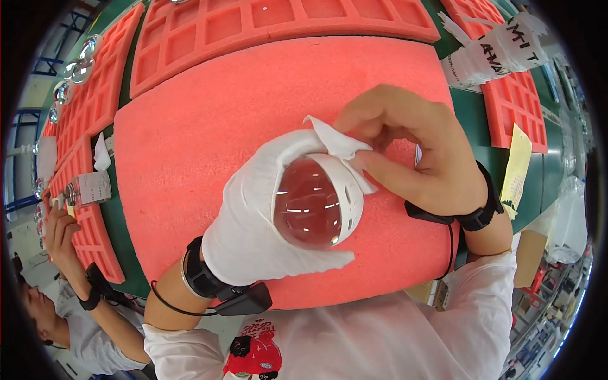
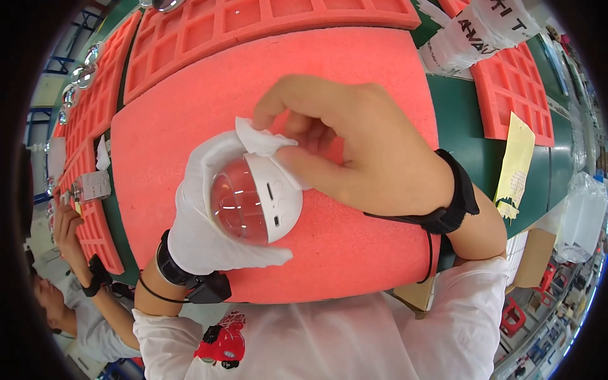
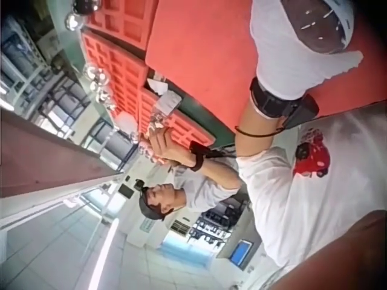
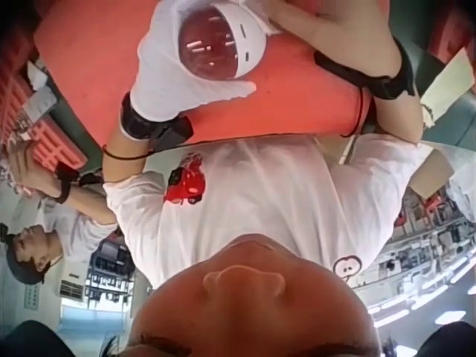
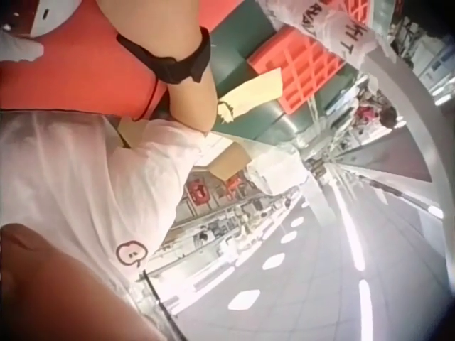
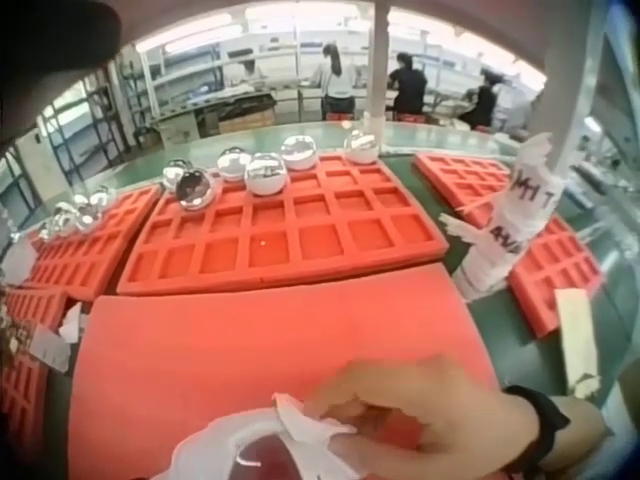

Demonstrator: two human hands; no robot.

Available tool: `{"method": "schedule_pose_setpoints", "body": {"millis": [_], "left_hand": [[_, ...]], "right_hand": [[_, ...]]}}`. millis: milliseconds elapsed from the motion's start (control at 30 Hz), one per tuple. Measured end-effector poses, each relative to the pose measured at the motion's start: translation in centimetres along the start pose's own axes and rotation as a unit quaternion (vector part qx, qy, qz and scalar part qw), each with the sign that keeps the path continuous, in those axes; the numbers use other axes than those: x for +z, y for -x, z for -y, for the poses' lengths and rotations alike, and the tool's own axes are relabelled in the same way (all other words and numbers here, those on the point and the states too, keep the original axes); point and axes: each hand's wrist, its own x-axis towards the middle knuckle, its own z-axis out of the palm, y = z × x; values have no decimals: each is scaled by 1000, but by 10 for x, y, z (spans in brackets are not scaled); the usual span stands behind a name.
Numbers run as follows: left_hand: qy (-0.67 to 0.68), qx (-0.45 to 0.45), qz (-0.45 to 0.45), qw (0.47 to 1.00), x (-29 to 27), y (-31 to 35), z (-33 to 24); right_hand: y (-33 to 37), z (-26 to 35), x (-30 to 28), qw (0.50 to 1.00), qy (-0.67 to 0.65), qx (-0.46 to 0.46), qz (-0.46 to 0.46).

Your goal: The person wipes a glass sphere with a cloth, peels a small sticker from a sheet, and presses it onto the sphere. They then wipe the sphere again and place it into a white foam block.

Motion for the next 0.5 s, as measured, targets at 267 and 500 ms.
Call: {"method": "schedule_pose_setpoints", "body": {"millis": [267,500], "left_hand": [[-45,-45,9,998,0,9,-5],[-109,1,6,994,3,8,-5]], "right_hand": [[2,5,0,989,49,-120,75],[28,24,22,954,161,-241,76]]}}
